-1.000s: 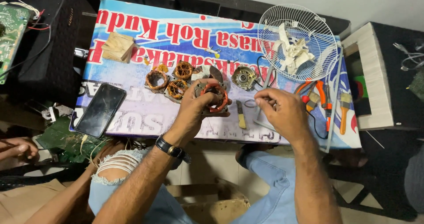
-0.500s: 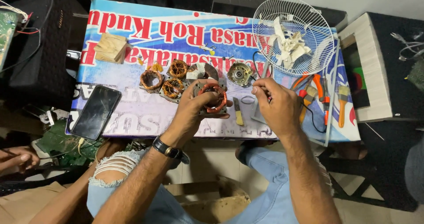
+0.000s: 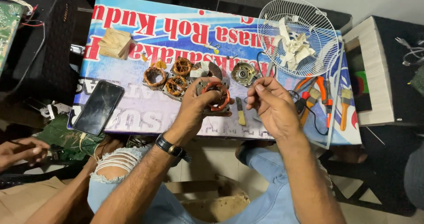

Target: The person uses a utility knife to scrape and trim copper windings on a small motor stator, then uses pliers to adjust and pull wires. They handle multiple stator coils and a disassembled fan motor on a cluttered workbench.

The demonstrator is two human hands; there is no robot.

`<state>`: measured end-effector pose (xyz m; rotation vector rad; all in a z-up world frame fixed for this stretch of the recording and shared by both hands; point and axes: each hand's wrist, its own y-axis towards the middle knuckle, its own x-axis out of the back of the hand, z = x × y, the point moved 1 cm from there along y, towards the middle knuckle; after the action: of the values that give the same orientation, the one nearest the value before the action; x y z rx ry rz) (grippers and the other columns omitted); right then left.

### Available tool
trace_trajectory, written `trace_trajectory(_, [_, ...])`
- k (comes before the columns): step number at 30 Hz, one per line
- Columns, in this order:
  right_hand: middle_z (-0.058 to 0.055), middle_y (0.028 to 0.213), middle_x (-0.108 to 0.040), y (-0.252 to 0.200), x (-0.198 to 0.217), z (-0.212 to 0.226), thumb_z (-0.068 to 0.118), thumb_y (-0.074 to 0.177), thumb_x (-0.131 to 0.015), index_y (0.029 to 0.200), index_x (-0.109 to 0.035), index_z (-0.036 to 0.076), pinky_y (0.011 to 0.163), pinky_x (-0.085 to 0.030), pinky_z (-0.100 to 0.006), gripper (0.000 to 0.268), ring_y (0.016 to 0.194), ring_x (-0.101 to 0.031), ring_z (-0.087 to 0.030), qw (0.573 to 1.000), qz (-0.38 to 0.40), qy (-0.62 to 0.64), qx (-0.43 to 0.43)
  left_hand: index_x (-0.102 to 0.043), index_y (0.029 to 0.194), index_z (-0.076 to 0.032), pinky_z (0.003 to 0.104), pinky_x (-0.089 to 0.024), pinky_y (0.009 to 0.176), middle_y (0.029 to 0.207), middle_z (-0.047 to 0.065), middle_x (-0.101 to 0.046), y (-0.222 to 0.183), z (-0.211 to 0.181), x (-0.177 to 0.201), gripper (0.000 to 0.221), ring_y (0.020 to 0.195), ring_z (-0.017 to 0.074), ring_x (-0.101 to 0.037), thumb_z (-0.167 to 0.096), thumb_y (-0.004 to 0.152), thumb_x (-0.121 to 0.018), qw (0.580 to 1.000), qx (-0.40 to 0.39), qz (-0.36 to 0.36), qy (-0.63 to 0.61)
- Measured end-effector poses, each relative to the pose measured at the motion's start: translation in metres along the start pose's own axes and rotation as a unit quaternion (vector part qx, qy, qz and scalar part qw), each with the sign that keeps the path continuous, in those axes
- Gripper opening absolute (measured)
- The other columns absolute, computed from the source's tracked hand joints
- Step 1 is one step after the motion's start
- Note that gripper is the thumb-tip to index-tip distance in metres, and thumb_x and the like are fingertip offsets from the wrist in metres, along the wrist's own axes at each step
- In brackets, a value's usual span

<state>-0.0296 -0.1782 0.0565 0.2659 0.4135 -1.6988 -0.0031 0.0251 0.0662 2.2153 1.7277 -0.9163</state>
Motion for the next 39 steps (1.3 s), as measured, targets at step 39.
trace_trajectory(39, [-0.01,0.092,-0.063,0.005,-0.003,-0.029,0.008,0.102,-0.06,0.112,-0.058,0.004,0.069,-0.061,-0.029,0.012,0.077,-0.066,-0.015,0.993,-0.004,0.082,-0.083,-0.06,0.126,0.002,0.047,-0.065,0.08,0.107,0.023,-0.064,0.0,0.004,0.003,0.053,0.094,0.0318,-0.063,-0.01,0.076,-0.074,1.0,0.006,0.016,0.011])
